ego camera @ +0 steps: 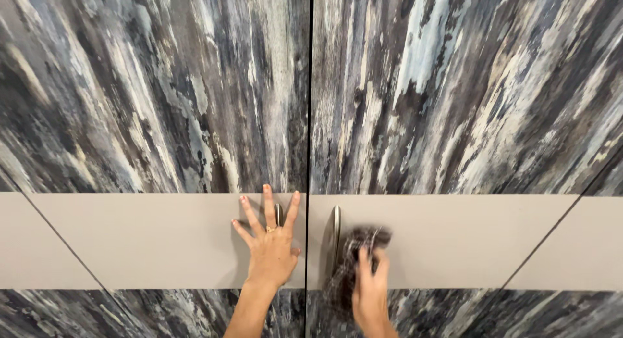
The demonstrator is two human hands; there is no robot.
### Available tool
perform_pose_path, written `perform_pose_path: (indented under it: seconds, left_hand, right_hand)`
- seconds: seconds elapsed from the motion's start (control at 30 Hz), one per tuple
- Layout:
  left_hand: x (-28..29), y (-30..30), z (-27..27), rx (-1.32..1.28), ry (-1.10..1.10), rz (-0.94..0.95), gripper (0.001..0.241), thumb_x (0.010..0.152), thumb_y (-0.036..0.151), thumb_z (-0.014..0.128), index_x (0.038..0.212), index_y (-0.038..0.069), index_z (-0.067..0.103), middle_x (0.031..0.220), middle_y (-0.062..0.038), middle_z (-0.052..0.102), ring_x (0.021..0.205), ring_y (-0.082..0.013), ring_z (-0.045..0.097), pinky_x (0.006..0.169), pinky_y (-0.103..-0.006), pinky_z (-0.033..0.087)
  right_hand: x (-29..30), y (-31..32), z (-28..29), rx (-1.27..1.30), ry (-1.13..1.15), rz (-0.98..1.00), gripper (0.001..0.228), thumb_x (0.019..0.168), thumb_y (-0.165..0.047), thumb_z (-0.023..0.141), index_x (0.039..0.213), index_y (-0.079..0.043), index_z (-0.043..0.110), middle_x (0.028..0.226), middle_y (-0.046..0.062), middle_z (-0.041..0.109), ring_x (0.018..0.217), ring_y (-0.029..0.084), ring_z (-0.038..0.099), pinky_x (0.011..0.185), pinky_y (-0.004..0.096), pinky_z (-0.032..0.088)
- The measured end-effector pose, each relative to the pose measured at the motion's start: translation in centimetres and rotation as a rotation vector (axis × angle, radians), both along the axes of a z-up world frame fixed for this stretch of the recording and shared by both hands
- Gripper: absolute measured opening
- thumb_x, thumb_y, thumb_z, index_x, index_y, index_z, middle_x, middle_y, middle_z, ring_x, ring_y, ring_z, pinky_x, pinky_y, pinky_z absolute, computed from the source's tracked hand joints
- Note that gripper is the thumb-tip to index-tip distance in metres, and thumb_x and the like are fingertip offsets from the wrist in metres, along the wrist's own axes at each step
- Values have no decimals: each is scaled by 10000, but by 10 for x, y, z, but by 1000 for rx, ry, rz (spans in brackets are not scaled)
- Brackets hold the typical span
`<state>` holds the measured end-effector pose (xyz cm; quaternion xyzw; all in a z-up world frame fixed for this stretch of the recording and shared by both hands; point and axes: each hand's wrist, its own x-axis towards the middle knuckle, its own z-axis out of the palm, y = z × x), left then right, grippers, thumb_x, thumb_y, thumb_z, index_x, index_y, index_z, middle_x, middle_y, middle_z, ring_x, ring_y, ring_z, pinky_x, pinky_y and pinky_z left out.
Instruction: The person wipes the exterior surfaces of a wardrobe with a dark cloth. They clean the patterned upper doors, the plain lower doors, and the top edge of the wardrobe.
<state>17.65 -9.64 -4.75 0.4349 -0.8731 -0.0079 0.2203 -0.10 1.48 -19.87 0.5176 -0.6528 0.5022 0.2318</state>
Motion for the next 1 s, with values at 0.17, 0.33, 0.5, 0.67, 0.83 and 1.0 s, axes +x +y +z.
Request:
perform_pose_path:
  seconds: [0.17, 0.33, 0.5, 0.67, 0.83, 1.0]
  left_hand:
    - [1, -2, -5, -6, -12, -6, 1166, 735, 198, 846, 1587, 396, 75, 1648, -185, -196, 1457, -620, -160, 1073, -856, 79]
    - [3, -4, -6, -42, 8, -33, 1165, 741, 156, 832, 1603, 372, 78, 1648, -204, -199, 1446, -632, -158, 1059, -863, 79]
    - [4, -2, -2, 7, 36, -59, 1162, 738, 124, 824, 1587, 389, 75, 1643, -181, -199, 1449, -624, -168, 1058, -870, 68]
    - [4, -6, -2, 30, -4, -48, 1182, 717, 39, 772, 1601, 379, 65, 1651, -190, -198, 1451, -629, -170, 1061, -869, 55]
    - [3, -9, -8, -16, 36, -66, 1163, 715, -6, 727, 1603, 387, 87, 1654, -184, -186, 1450, -632, -163, 1047, -870, 47]
    - [3, -9, -8, 21, 54, -76, 1153, 714, -46, 698, 1592, 391, 92, 1648, -182, -202, 1442, -630, -189, 1039, -872, 15]
  right_hand:
    - [-2, -44, 90, -128, 34, -78, 447, 1008, -124, 545, 1443, -27, 510, 1410, 304, 404, 1166, 440, 548, 1005, 502, 488]
    - [41, -47, 45, 30, 417, -186, 531, 922, -75, 546, 1452, -94, 524, 1486, 309, 338, 1256, 483, 471, 1058, 518, 456]
    - [74, -15, -14, 216, 230, -52, 617, 916, -164, 600, 1473, 25, 414, 1492, 398, 282, 1399, 580, 303, 1116, 562, 369]
    - [58, -57, 52, 60, 204, -171, 698, 924, -296, 655, 1460, 59, 383, 1516, 454, 204, 1426, 639, 212, 1162, 634, 259]
    - [24, -79, 70, -102, 314, -171, 694, 941, -221, 653, 1493, 79, 358, 1504, 494, 226, 1408, 672, 251, 1158, 642, 304]
    - [36, -43, -43, 264, 325, -138, 721, 781, -10, 637, 1465, 0, 410, 1382, 435, 397, 1230, 585, 479, 1023, 560, 458]
